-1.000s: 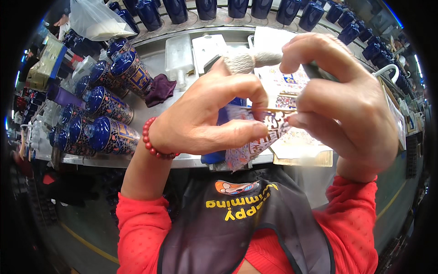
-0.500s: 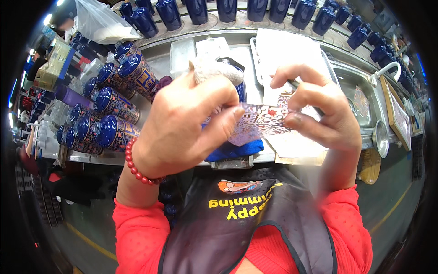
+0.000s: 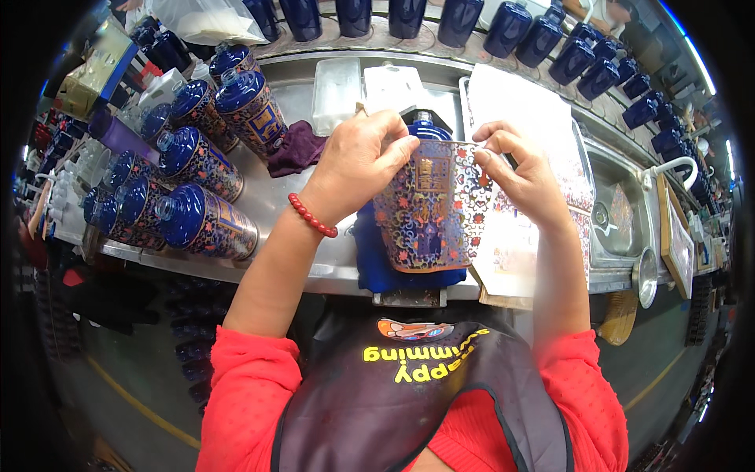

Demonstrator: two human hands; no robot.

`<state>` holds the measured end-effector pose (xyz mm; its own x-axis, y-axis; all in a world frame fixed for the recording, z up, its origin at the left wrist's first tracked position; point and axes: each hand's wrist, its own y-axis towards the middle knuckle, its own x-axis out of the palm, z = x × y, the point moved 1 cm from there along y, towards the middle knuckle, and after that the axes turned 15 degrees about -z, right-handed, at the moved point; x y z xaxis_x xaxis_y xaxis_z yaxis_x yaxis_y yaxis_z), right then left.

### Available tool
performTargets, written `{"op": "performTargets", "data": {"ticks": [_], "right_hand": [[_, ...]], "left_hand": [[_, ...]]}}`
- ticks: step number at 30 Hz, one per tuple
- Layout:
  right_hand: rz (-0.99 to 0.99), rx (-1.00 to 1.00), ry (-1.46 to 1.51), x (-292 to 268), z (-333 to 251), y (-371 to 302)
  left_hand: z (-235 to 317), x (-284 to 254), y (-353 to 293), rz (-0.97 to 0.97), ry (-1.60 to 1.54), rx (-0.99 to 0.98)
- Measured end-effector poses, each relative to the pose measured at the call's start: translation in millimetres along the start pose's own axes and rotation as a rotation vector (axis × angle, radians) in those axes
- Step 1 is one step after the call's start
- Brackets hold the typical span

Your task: The person applies decorative labels to a blue bottle using a green squeegee tool. They smooth the label onto the bottle, rotate it to align the design, and continue smoothing to remove air bubbles. The person handles multiple labels and bottles on a stainless steel workbench.

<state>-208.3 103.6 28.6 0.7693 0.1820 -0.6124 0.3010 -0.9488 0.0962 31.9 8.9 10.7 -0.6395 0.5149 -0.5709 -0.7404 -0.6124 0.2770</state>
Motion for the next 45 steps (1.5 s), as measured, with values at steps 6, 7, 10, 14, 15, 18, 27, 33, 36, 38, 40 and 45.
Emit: {"op": "performTargets", "data": {"ticks": [6, 7, 10, 14, 15, 18, 27, 33, 36, 38, 40, 45], "right_hand": [[0.003, 0.045, 0.024, 2, 7, 5], [0.007, 0.045, 0.018, 2, 9, 5], [0.017, 0.019, -0.032, 2, 13, 5], [0.031, 0.069, 0.016, 2, 18, 8], [0.036, 0.071, 0.034, 3, 19, 8], [0.041, 0.082, 0.002, 5, 21, 9], [0.014, 0.123, 0.14, 4, 28, 6], [0.018, 0.268, 0.486, 9, 31, -1], [-0.02, 0.204, 0.572, 10, 33, 0], [-0.021, 0.177, 0.551, 10, 34, 1], [0.014, 0.189, 0.493, 8, 33, 1], [0.05, 0.235, 0.547, 3, 27, -6]], "left_hand": [[-14, 11, 3, 0.104, -0.086, -0.01], [-16, 13, 4, 0.113, -0.102, -0.01], [-21, 16, 4, 0.149, -0.016, 0.049], [-28, 20, 7, 0.158, 0.056, 0.047], [-30, 21, 8, 0.167, 0.075, 0.043], [-31, 21, 5, 0.276, 0.13, -0.026], [-19, 54, -66, 0.095, 0.235, 0.141], [-18, 65, -100, 0.004, 0.205, 0.049], [-16, 71, -110, -0.012, 0.272, -0.058], [-16, 73, -111, 0.022, 0.35, -0.076], [-15, 72, -110, 0.077, 0.445, -0.078], [-5, 65, -107, 0.098, 0.546, -0.053]]}}
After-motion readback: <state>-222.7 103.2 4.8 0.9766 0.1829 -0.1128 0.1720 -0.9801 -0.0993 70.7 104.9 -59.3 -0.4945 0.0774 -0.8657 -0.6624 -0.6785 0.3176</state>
